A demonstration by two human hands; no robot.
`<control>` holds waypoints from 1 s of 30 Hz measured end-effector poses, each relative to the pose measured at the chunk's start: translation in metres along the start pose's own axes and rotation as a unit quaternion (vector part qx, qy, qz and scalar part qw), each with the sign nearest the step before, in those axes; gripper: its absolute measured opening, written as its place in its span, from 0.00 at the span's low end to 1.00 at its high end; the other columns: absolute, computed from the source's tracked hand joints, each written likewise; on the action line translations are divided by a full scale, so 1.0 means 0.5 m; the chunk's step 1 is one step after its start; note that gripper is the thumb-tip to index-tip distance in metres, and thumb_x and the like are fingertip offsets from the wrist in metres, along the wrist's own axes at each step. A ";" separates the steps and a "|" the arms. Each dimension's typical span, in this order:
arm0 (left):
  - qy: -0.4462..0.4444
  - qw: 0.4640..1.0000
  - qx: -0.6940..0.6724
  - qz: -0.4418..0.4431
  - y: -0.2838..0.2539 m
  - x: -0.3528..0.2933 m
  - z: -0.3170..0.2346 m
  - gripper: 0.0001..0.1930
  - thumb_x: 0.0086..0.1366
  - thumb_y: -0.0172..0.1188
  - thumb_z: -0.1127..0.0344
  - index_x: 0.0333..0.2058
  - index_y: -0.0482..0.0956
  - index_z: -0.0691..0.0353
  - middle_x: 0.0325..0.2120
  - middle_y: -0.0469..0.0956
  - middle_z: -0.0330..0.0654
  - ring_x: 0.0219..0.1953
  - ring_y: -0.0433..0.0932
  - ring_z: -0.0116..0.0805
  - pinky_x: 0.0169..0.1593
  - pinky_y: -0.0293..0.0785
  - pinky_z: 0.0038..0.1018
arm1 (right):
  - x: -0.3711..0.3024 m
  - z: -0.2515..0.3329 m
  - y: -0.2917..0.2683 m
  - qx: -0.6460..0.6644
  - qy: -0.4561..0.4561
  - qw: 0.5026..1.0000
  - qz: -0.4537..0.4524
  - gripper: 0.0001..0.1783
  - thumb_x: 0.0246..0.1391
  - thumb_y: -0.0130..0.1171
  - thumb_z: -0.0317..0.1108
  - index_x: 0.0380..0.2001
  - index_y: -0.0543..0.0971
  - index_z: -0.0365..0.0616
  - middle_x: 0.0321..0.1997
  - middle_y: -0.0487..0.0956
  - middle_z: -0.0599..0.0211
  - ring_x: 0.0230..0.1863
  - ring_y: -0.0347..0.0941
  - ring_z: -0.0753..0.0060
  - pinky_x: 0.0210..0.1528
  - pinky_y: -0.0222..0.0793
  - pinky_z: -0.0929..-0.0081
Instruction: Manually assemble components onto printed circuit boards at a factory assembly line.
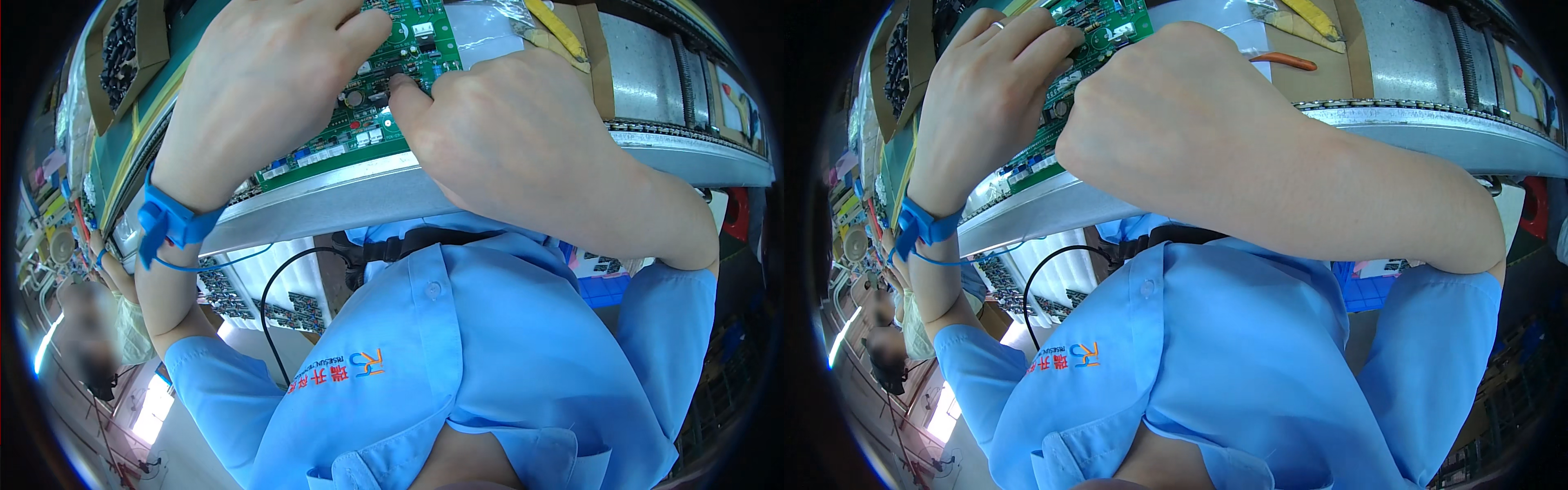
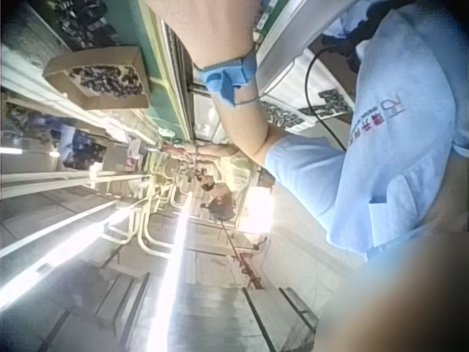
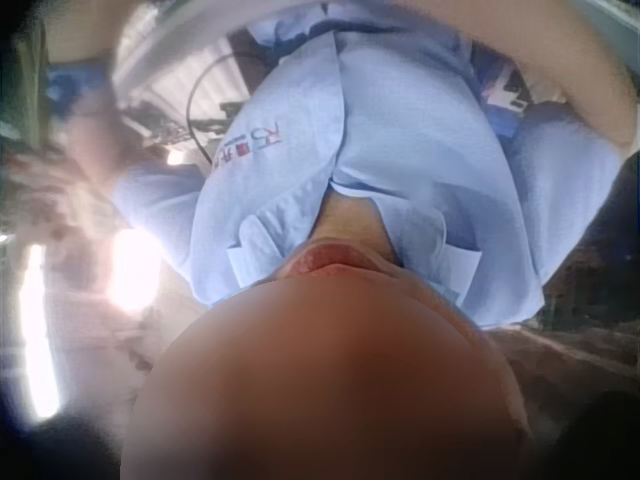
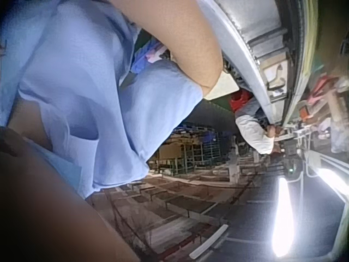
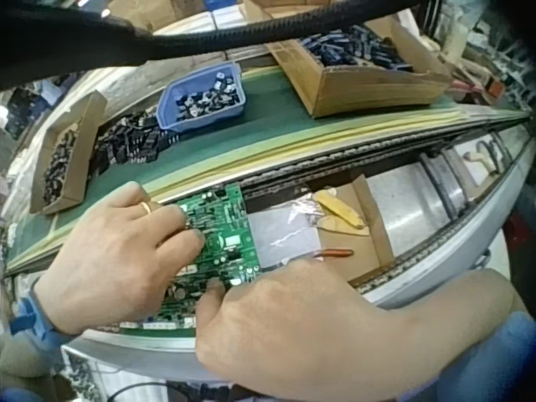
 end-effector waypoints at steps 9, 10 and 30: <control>0.006 0.999 -0.032 0.004 0.003 0.005 0.009 0.08 0.46 0.60 0.73 0.28 0.74 0.61 0.24 0.69 0.41 0.25 0.72 0.38 0.37 0.64 0.31 | 0.000 0.006 0.000 -0.011 0.008 1.000 0.011 0.14 0.46 0.58 0.30 0.39 0.83 0.43 0.15 0.76 0.69 0.17 0.75 0.71 0.15 0.64 0.72; 0.004 1.000 -0.020 0.017 0.001 0.005 0.005 0.07 0.47 0.60 0.72 0.27 0.73 0.61 0.23 0.69 0.41 0.25 0.71 0.38 0.37 0.64 0.31 | -0.001 0.007 0.000 -0.013 0.007 1.000 0.012 0.14 0.46 0.58 0.30 0.39 0.83 0.43 0.15 0.76 0.69 0.17 0.75 0.71 0.15 0.64 0.72; -0.030 0.999 -0.019 0.003 0.013 -0.002 -0.008 0.05 0.51 0.60 0.70 0.26 0.73 0.62 0.22 0.68 0.40 0.26 0.71 0.36 0.40 0.65 0.29 | 0.013 0.010 -0.016 -0.020 0.042 0.998 0.053 0.14 0.46 0.59 0.32 0.38 0.81 0.44 0.13 0.72 0.69 0.15 0.74 0.68 0.15 0.65 0.70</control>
Point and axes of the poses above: each hand's wrist, its own x-axis towards the middle knuckle, its own y-axis out of the palm, z = x × y, the point moved 2 cm from there along x, towards the middle knuckle
